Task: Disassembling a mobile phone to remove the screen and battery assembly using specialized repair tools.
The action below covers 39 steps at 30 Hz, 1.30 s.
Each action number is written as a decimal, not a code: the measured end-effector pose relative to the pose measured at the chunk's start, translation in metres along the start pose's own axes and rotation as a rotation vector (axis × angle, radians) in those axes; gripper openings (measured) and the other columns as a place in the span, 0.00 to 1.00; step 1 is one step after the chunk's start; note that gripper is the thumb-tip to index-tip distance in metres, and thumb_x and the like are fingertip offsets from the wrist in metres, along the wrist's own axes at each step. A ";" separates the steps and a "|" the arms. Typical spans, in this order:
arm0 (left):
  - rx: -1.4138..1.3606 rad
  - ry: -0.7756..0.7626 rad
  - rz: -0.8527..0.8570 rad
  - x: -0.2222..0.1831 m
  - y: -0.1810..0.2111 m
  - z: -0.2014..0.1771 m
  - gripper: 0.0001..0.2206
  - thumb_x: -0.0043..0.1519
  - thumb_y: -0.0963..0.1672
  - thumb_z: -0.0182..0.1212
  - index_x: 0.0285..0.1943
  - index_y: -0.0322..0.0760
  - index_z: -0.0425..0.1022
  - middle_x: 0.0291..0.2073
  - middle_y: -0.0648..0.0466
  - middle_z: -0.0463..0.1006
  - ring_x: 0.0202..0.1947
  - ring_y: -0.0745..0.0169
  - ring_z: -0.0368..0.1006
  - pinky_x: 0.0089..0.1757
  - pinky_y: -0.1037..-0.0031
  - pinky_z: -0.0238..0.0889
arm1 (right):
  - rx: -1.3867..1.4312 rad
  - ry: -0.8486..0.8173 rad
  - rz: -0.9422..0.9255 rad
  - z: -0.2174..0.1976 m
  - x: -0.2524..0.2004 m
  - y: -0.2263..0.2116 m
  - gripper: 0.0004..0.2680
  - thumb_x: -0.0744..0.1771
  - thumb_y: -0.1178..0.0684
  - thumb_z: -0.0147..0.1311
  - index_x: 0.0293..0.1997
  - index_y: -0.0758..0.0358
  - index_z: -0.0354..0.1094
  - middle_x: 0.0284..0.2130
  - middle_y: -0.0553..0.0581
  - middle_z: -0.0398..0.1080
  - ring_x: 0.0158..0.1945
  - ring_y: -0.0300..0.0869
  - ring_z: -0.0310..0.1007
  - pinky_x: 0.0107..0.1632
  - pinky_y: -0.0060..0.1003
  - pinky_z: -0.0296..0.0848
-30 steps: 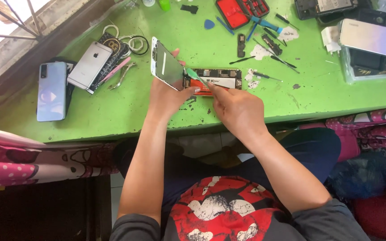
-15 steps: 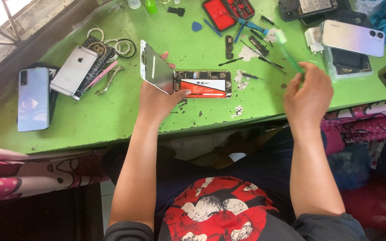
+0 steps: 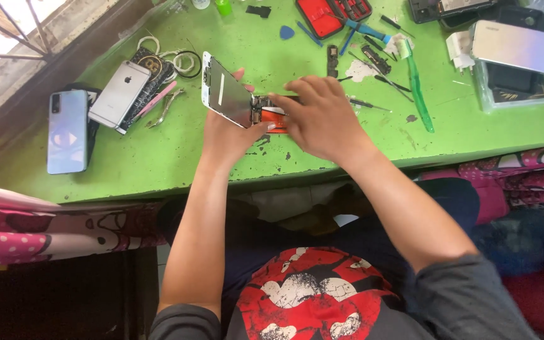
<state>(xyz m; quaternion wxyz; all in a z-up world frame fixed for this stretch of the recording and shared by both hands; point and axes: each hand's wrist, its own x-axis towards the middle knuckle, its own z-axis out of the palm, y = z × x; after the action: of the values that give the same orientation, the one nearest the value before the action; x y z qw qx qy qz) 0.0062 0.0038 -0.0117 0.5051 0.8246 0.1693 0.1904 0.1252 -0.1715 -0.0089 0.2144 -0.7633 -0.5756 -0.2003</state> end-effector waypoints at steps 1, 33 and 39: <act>0.007 -0.002 0.000 -0.003 0.004 -0.001 0.43 0.46 0.40 0.78 0.74 0.41 0.60 0.54 0.46 0.77 0.59 0.38 0.73 0.60 0.49 0.57 | 0.004 0.005 0.003 0.008 -0.001 0.000 0.12 0.68 0.52 0.50 0.55 0.52 0.77 0.48 0.62 0.75 0.57 0.58 0.73 0.59 0.55 0.66; 0.041 0.025 0.066 0.001 -0.009 0.004 0.37 0.45 0.44 0.82 0.65 0.38 0.68 0.55 0.51 0.77 0.60 0.48 0.71 0.61 0.57 0.59 | 0.051 -0.070 -0.213 0.029 0.014 0.045 0.08 0.68 0.46 0.49 0.46 0.44 0.75 0.40 0.49 0.66 0.41 0.44 0.67 0.48 0.45 0.67; 0.068 0.011 0.059 0.003 -0.007 0.003 0.40 0.46 0.45 0.83 0.69 0.40 0.66 0.53 0.55 0.78 0.58 0.54 0.73 0.61 0.61 0.60 | 0.044 -0.054 -0.219 0.032 0.011 0.043 0.09 0.66 0.47 0.48 0.48 0.45 0.74 0.41 0.51 0.66 0.43 0.46 0.68 0.48 0.46 0.68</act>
<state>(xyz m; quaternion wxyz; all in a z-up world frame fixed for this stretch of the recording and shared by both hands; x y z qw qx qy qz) 0.0095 0.0059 -0.0192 0.4700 0.8448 0.1543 0.2038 0.1711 -0.1556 -0.0340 0.1924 -0.6962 -0.6653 -0.1890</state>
